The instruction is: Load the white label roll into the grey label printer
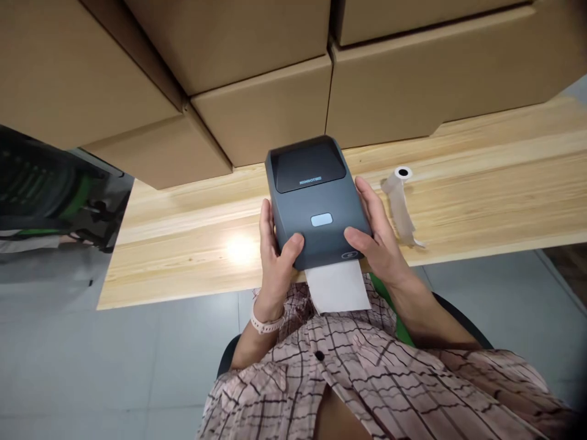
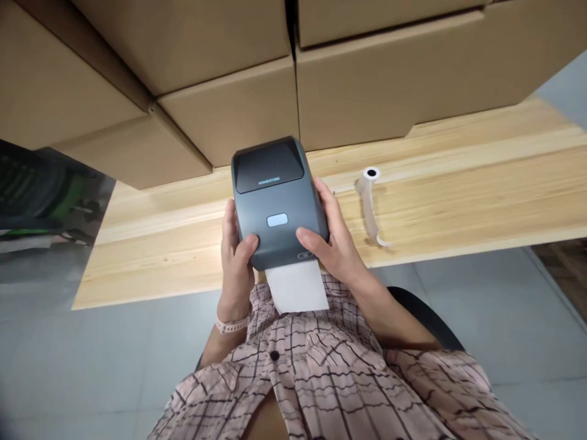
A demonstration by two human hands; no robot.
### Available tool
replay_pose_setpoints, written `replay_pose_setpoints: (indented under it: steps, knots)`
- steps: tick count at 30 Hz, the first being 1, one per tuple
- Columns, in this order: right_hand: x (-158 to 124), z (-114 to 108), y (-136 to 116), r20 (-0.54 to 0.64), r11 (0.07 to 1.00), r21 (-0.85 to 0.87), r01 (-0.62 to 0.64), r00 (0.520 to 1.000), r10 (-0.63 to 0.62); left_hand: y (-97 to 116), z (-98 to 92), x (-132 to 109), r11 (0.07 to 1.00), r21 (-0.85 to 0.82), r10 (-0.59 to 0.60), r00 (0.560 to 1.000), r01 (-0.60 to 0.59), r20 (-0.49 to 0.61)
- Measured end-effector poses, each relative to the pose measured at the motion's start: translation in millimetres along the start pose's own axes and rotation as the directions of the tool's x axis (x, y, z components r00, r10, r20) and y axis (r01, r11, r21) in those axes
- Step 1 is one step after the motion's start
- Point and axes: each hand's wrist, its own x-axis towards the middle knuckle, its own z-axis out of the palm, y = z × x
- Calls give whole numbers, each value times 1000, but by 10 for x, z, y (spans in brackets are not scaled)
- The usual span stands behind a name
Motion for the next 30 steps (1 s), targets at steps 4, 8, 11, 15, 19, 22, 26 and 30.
replay_pose_setpoints:
  steps: [4,8,11,15,19,22,26,30]
  knots:
    - [-19,36,18,1,996,-91,12,1000,-12,20,14,70,998,-20,53,998,-53,-25]
    - [-18,80,132,-30,992,-105,63,997,-66,26,10,9,997,39,70,995,-68,-68]
    - [2,106,226,-70,991,-83,101,992,-106,-16,11,-285,982,52,190,932,-183,-307]
    - [19,135,299,-87,989,-88,118,988,-126,-12,27,-742,998,-54,23,982,-34,-188]
    - [27,158,328,-109,990,-28,137,984,-139,180,47,-787,855,-215,-405,866,472,292]
    - [25,173,289,-107,990,5,143,984,-142,343,30,-653,720,-301,-459,755,625,469]
    - [18,132,110,-147,981,-96,167,973,-180,436,-39,-588,790,-272,-370,780,550,504]
    - [47,-26,-93,-62,856,-415,308,929,-364,360,-166,-618,953,-124,-217,909,276,355]
